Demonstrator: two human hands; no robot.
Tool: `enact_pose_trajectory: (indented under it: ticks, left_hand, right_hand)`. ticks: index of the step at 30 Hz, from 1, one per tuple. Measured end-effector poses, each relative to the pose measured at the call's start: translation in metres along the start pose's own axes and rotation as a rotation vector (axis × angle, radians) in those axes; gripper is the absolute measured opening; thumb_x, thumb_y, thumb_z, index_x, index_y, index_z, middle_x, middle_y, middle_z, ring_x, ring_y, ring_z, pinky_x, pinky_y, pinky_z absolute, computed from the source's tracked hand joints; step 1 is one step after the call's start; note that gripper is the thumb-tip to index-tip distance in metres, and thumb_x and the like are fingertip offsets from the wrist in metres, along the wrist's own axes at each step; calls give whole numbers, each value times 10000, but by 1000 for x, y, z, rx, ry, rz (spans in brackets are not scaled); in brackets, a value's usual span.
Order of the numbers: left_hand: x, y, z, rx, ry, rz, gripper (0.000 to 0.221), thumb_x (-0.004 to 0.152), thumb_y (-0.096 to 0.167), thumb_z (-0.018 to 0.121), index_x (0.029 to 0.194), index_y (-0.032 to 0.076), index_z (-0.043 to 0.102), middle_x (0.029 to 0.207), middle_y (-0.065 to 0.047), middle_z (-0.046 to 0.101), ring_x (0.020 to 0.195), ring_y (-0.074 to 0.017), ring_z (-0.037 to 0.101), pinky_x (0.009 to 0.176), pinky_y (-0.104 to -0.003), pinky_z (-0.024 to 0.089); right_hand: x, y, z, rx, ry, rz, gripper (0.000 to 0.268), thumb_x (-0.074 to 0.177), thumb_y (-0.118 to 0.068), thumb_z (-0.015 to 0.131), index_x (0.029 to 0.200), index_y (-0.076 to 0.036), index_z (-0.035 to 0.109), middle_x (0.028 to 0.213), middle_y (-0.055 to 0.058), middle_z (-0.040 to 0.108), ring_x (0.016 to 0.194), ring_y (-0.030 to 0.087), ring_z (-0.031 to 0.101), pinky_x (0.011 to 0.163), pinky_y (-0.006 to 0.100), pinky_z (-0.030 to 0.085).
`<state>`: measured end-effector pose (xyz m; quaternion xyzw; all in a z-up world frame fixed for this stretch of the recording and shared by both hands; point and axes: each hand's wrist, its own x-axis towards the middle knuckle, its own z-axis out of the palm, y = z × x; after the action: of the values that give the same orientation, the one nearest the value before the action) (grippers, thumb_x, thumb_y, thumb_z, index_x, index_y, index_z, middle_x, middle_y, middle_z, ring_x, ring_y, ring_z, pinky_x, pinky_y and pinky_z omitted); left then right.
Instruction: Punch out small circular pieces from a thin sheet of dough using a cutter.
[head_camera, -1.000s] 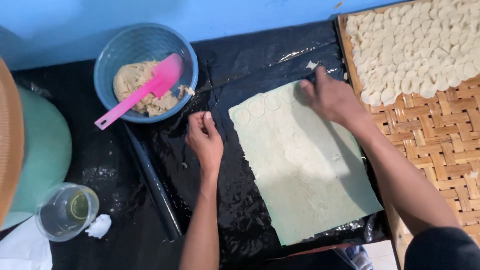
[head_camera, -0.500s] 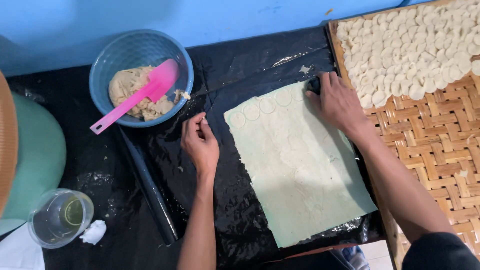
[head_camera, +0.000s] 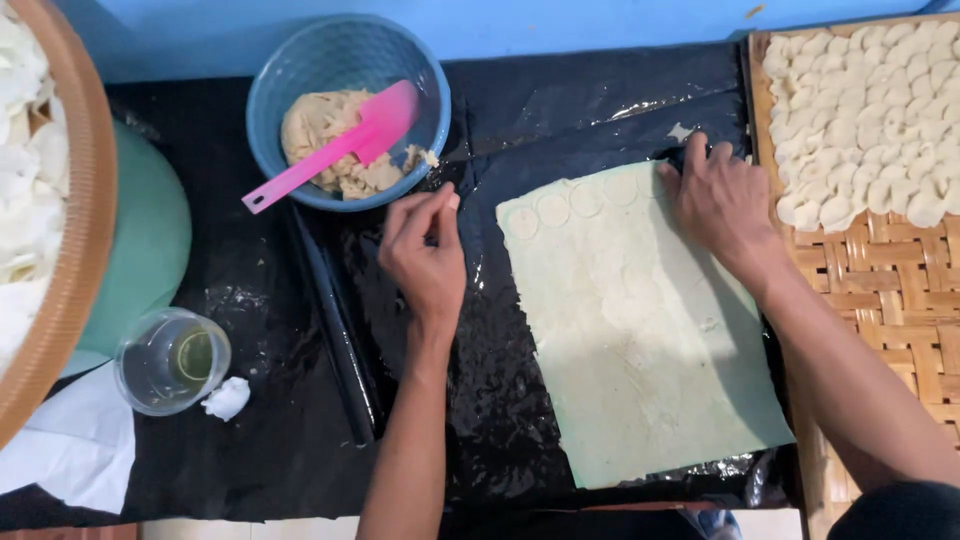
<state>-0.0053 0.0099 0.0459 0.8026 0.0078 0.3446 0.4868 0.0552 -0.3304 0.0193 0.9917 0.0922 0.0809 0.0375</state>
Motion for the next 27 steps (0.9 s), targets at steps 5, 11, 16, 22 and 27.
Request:
enact_pose_trajectory:
  ticks: [5,11,16,22,27]
  left_hand:
    - [44,-5,-29,165,49,85,142,908,51,850,966,25,724,937,-108,698,786,-250,702,695,-329,566]
    - [75,26,-49,501,56,329,184,771,-31,765,945,-7,707,906,-141,679,777,-313,670,720,-400,533]
    - [61,27,-45,694,151,518,446,690,-69,677,1127,-149,642,995,-227,660,877,-382,649,787,-454,514]
    - [23,20,-4,276,53,296,19,1038,-9,660,1055,-13,668,1000,-155,687,929,-353,683,831,-437,538]
    - [-8,-30,33,10,-110,-50,102,977,88,697,934,-2,677,803,-122,675,642,-273,673,598,-372,516]
  right_hand:
    - [2,-1,2,19,-4,46,508,1123,-504,471,1134,1,529,876,265,657,705,437,688,585,536,529]
    - [2,2,1,50,11,54,492,1105,-492,483,1139,-4,527,882,270,661,701,440,689,574,533,530]
    - [-2,3,4,96,72,-14,455,1077,-459,518,1145,-9,528,896,256,657,718,433,688,573,520,535]
    - [0,-6,5,43,-3,127,490,1101,-469,505,1163,17,514,917,260,653,741,418,707,593,508,555]
    - [-9,15,3,241,18,108,480,1155,-436,485,1200,41,466,962,328,660,792,495,678,660,559,534]
